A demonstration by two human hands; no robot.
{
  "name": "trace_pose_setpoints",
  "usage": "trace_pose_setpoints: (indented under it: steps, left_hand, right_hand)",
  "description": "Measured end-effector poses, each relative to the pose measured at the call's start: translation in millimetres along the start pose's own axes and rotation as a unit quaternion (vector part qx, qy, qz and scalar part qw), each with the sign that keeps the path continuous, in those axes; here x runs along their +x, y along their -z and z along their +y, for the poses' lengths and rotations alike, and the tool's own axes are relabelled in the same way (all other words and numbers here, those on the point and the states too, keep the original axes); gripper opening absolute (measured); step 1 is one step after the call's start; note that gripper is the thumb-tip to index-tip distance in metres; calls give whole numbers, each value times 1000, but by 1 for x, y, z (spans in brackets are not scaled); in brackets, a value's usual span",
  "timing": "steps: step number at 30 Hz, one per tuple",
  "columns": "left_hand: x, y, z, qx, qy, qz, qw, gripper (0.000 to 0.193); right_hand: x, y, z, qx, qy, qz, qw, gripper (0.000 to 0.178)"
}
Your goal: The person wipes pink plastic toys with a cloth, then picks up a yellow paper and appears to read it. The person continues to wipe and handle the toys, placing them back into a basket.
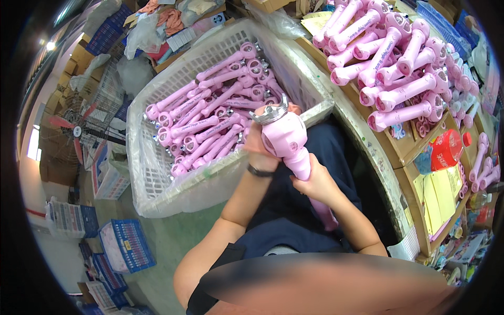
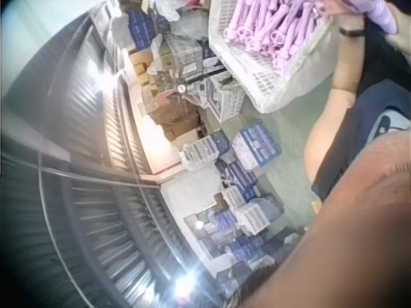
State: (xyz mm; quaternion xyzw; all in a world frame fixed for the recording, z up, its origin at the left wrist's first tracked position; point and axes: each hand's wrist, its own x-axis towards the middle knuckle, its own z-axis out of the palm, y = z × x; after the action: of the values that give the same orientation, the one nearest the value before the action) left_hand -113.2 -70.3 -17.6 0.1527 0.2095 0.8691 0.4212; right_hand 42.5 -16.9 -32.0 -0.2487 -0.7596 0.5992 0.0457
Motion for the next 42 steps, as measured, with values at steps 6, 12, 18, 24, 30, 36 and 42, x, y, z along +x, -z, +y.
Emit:
trace_pose_setpoints:
  steps: [6,12,18,24,30,36,42]
  left_hand:
    - [-16,4,-7,308,-96,12,946,40]
    - [-2,10,-2,25,94,-103,990,62]
    - [-3,17,-13,-215,115,-162,956,68]
    - [4,38,2,-103,38,-55,992,50]
    - [12,42,-3,-61,84,75,992,45]
    - [10,41,-5,-126,82,70,986,38]
    - [33,38,25,351,-389,32,851,26]
  right_hand:
    - [1,8,4,93,-10,-86,992,52]
    - [2,21,21,410,-54,-328,849,55]
    - [5,4,45,613,-51,-323,719,49]
    - [-2,14,48,347,-52,-221,910,46]
    - [-3,9,30,338,41,-76,937,43]
    - [-1,15,20,256,29,-11,966,53]
    - [-22,17,20,239,28,-83,967,53]
